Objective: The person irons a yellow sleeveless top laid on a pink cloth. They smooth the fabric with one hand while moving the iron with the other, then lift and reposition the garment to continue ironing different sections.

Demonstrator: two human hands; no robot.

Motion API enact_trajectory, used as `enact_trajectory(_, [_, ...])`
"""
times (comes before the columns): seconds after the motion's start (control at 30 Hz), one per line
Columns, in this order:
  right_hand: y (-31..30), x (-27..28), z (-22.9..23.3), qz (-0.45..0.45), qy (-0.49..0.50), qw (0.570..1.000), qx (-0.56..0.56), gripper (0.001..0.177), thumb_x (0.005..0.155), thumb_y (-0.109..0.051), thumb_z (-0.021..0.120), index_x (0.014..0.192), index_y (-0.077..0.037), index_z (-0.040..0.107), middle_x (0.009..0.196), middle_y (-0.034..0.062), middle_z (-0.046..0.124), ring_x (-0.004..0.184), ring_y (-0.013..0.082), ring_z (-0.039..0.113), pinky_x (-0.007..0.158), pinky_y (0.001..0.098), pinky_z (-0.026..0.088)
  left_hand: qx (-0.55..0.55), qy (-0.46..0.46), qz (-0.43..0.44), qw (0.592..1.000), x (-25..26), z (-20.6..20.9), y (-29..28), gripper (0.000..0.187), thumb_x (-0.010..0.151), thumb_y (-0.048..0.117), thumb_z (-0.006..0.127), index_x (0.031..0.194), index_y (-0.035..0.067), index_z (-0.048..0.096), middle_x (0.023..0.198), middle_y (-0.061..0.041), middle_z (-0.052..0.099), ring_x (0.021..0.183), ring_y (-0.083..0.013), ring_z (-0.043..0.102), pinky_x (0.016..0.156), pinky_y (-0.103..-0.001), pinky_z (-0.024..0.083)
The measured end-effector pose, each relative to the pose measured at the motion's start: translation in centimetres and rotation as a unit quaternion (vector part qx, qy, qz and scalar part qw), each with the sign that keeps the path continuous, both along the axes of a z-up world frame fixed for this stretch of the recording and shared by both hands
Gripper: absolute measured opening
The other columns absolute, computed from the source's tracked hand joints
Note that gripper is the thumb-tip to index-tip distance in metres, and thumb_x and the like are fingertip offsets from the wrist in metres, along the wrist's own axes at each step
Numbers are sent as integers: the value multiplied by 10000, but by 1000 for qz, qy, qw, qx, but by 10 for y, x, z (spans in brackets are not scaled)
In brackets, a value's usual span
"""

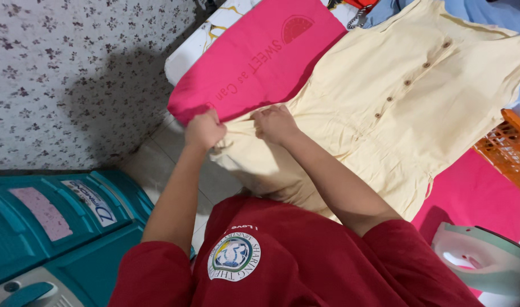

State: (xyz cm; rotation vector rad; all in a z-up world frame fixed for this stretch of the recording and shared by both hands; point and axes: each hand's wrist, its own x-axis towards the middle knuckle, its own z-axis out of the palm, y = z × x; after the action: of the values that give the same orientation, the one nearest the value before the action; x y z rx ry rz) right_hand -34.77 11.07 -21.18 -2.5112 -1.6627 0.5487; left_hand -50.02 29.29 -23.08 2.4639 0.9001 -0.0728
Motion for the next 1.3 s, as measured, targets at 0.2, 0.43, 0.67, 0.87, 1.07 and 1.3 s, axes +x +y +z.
enact_trajectory(0.2, [6, 11, 11, -42, 43, 998, -20, 781, 787, -542, 696, 1467, -231, 470, 1502, 76, 483, 1415, 316, 384, 1108, 547, 304, -67, -208, -63, 974, -3, -3, 5, 255, 946, 178, 647, 1165, 58, 592, 1016, -233, 702, 990, -445, 674, 848, -535, 523])
enact_trajectory(0.43, [13, 21, -13, -94, 49, 994, -6, 821, 829, -529, 698, 1485, -112, 433, 1667, 215, 141, 1449, 360, 338, 1108, 571, 314, 90, -34, -71, 993, -24, -28, 44, 340, 728, 126, 735, 1067, 116, 713, 1150, -217, 680, 1021, -449, 646, 832, -533, 523])
enact_trajectory(0.67, [16, 37, -43, -149, 6, 986, 80, 431, 946, -360, 625, 1318, -143, 640, 1645, 230, 252, 1431, 346, 420, 1133, 620, 318, 85, -87, 12, 993, -19, -59, 56, 233, 896, 106, 615, 1098, 151, 722, 1134, -133, 745, 1130, -370, 691, 964, -520, 544])
enact_trajectory(0.87, [39, 21, -24, -149, -25, 987, 54, 371, 856, -330, 631, 1189, -196, 727, 1414, 113, 538, 1298, 331, 507, 1102, 600, 343, 59, 234, 28, 970, -13, -66, 84, 364, 735, 164, 724, 1097, 165, 688, 1196, -157, 658, 1135, -386, 624, 976, -619, 418])
enact_trajectory(1.07, [88, -16, -21, -39, -39, 998, -25, 400, 883, -423, 624, 1153, -151, 738, 1344, 99, 587, 1309, 319, 491, 1064, 587, 356, -39, -137, -11, 990, -5, -65, 70, 240, 885, 63, 547, 1070, 121, 687, 1017, -206, 737, 1003, -387, 717, 868, -500, 559])
enact_trajectory(1.3, [108, -3, -29, -139, -12, 989, 51, 275, 973, -376, 591, 1124, -171, 694, 1195, 63, 704, 1228, 317, 564, 1119, 609, 325, -66, -175, -12, 982, -25, -42, 52, 300, 956, 308, 681, 1139, 84, 603, 1035, -229, 712, 994, -425, 670, 832, -536, 522])
